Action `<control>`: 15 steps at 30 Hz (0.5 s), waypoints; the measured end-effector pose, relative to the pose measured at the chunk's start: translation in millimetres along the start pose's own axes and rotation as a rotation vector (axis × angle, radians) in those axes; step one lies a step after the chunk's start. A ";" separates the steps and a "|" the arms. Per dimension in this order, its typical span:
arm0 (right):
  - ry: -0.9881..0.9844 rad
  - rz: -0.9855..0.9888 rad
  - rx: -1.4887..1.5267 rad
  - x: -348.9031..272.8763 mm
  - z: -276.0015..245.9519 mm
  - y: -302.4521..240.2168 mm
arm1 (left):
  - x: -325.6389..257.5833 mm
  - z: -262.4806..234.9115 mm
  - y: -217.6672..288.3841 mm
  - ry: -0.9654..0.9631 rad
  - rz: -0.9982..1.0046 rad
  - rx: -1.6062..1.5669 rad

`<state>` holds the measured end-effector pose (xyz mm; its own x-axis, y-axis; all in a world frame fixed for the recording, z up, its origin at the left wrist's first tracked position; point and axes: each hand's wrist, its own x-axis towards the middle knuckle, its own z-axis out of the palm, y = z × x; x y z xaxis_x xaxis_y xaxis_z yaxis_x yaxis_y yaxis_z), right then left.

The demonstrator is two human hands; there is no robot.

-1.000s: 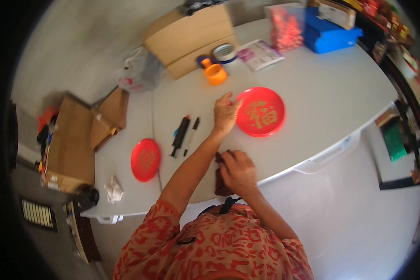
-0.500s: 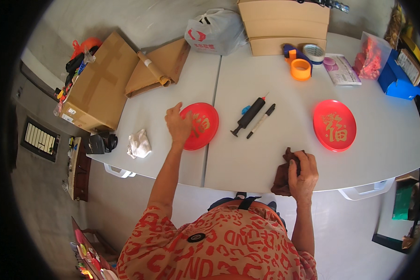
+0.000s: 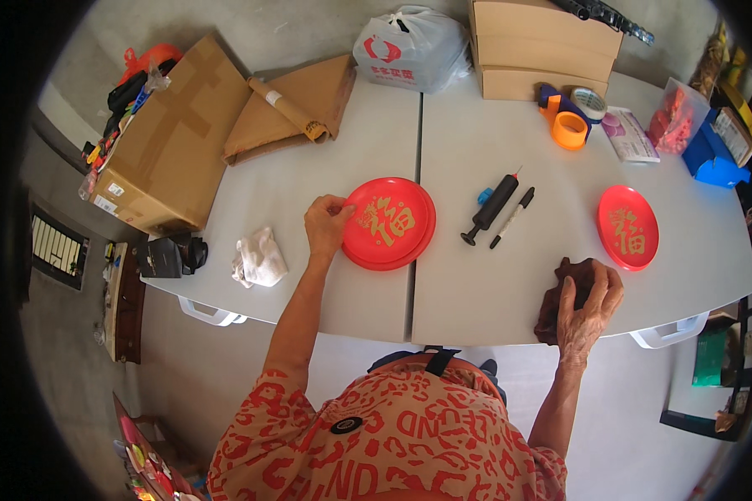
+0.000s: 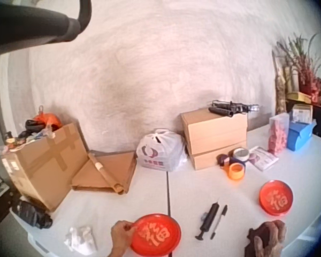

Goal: The person wipes the surface of several red plastic plates with a dark cloth. They handle the plates one at a time, rotating them to clean the top surface and the rim, then placing them back on the table. The person also briefly handles a tape dispenser and a syringe-like tool before focusing on the plates.

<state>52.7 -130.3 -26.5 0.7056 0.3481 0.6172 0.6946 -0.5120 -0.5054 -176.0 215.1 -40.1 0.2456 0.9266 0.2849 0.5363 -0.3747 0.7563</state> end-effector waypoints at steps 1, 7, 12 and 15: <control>-0.033 -0.014 -0.031 -4.1 -1.2 -3.4 | 0.5 0.9 -0.5 0.038 0.058 0.024; -0.178 -0.046 -0.242 -24.4 7.9 -7.4 | 6.8 1.6 -3.3 0.132 0.237 -0.211; -0.239 -0.009 -0.153 -20.0 9.0 -5.7 | 11.5 -18.3 15.1 0.019 0.004 -0.611; -0.351 -0.120 -0.135 -15.2 -5.7 -11.4 | 5.8 -25.5 43.8 -0.026 -0.124 -0.802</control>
<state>33.2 -134.2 -26.7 0.6419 0.6470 0.4115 0.7668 -0.5422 -0.3436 -171.7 204.9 9.7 0.2462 0.9551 0.1648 -0.1790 -0.1223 0.9762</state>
